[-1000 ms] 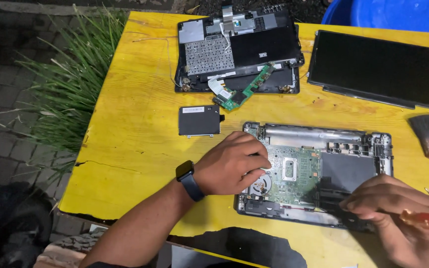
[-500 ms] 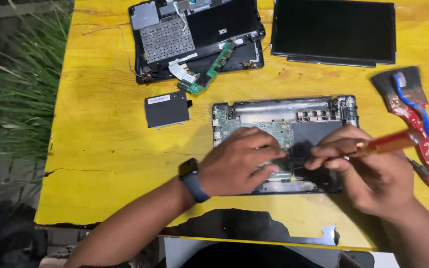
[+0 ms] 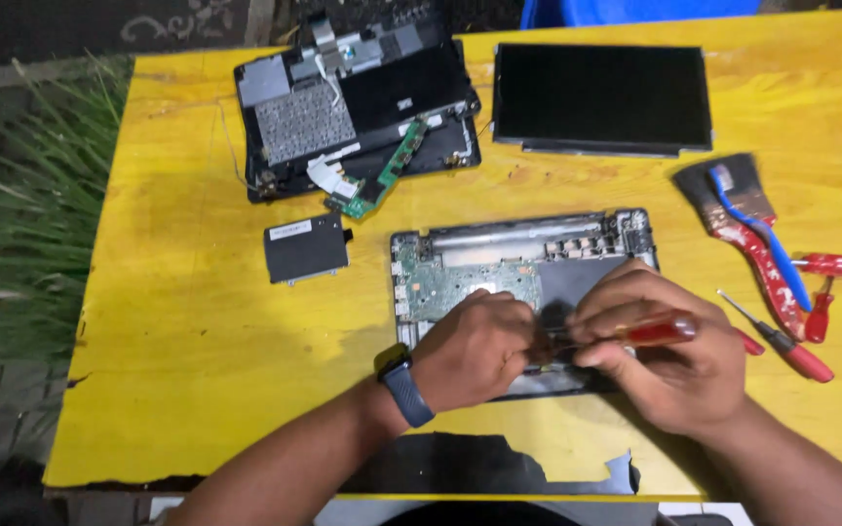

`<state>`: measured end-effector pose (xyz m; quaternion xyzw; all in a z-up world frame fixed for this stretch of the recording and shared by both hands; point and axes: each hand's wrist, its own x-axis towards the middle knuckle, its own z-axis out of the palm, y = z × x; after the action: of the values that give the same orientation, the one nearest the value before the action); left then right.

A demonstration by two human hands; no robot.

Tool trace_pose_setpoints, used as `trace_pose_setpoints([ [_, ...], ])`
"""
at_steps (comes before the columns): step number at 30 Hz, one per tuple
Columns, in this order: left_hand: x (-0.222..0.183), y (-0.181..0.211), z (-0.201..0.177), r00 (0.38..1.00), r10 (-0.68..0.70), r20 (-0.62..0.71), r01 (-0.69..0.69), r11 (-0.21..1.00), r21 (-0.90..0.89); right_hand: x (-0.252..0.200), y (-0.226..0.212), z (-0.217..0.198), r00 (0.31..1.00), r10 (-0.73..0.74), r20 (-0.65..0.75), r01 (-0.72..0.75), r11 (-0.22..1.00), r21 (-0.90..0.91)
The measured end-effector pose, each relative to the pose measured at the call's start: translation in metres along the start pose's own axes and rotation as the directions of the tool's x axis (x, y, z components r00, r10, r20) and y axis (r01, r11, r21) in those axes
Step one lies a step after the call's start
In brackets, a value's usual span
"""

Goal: Using a screwdriver to clean and probe components on a disassembled laptop motherboard.

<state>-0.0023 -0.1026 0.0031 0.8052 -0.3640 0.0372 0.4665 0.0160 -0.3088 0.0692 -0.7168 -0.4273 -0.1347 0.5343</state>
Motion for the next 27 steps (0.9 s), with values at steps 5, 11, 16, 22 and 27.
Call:
trace_pose_setpoints([
  [5, -0.001, 0.003, -0.002, 0.998, -0.035, 0.046, 0.029, 0.991, 0.127, 0.000, -0.003, 0.003, 1.000, -0.028, -0.006, 0.028, 0.999, 0.033],
  [11, -0.006, 0.002, 0.001, 0.996, -0.071, 0.054, 0.060, 0.981, 0.184, -0.006, 0.002, 0.005, 0.998, -0.001, -0.056, 0.005, 0.997, 0.082],
  [16, -0.003, 0.004, 0.001, 0.998, -0.059, 0.036, 0.049, 0.968, 0.246, -0.006, 0.001, 0.004, 0.998, -0.001, -0.065, 0.005, 0.998, 0.063],
  [22, -0.007, 0.003, 0.002, 1.000, -0.012, 0.005, 0.011, 0.992, 0.125, -0.006, 0.001, 0.002, 0.999, 0.036, -0.041, -0.033, 0.997, 0.067],
  [27, -0.005, 0.003, 0.001, 1.000, -0.022, -0.014, 0.024, 0.996, 0.090, -0.002, -0.003, 0.005, 0.996, 0.029, -0.090, -0.029, 1.000, 0.006],
])
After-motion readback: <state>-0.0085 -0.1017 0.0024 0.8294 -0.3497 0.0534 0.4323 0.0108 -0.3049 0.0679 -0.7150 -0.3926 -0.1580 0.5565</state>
